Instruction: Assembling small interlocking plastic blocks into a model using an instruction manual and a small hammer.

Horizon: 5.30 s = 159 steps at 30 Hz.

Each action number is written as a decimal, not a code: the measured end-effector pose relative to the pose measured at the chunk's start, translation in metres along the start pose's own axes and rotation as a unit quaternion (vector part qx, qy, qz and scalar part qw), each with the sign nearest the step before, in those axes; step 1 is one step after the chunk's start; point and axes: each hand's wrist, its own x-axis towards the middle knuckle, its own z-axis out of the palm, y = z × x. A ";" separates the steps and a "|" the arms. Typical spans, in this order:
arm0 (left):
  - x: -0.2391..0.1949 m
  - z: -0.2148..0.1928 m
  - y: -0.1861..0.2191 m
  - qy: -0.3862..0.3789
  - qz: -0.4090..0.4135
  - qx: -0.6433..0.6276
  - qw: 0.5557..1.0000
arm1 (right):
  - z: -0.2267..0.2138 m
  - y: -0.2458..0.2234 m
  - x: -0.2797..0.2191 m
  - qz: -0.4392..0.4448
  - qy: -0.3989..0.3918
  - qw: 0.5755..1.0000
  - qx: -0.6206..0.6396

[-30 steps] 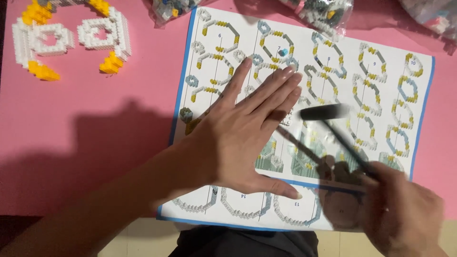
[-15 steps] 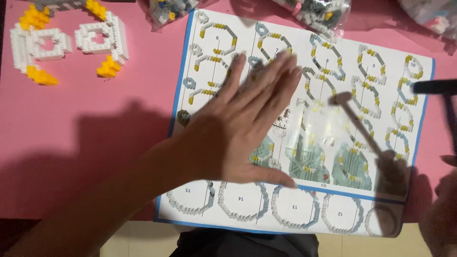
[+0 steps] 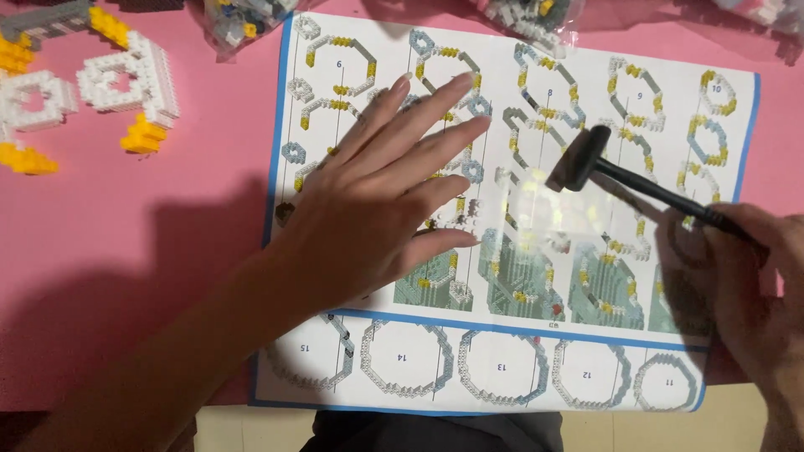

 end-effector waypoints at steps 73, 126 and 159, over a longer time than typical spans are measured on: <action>0.008 -0.010 0.002 0.064 -0.410 -0.654 0.633 | 0.053 -0.323 0.328 -0.179 -0.182 0.929 -0.269; 0.011 -0.017 0.005 0.116 -0.384 -0.634 0.661 | 0.037 -0.148 0.135 0.166 -0.205 0.773 0.577; 0.014 -0.048 0.008 0.134 -0.447 -0.690 0.553 | 0.007 -0.303 0.309 -0.319 -0.083 0.925 -0.191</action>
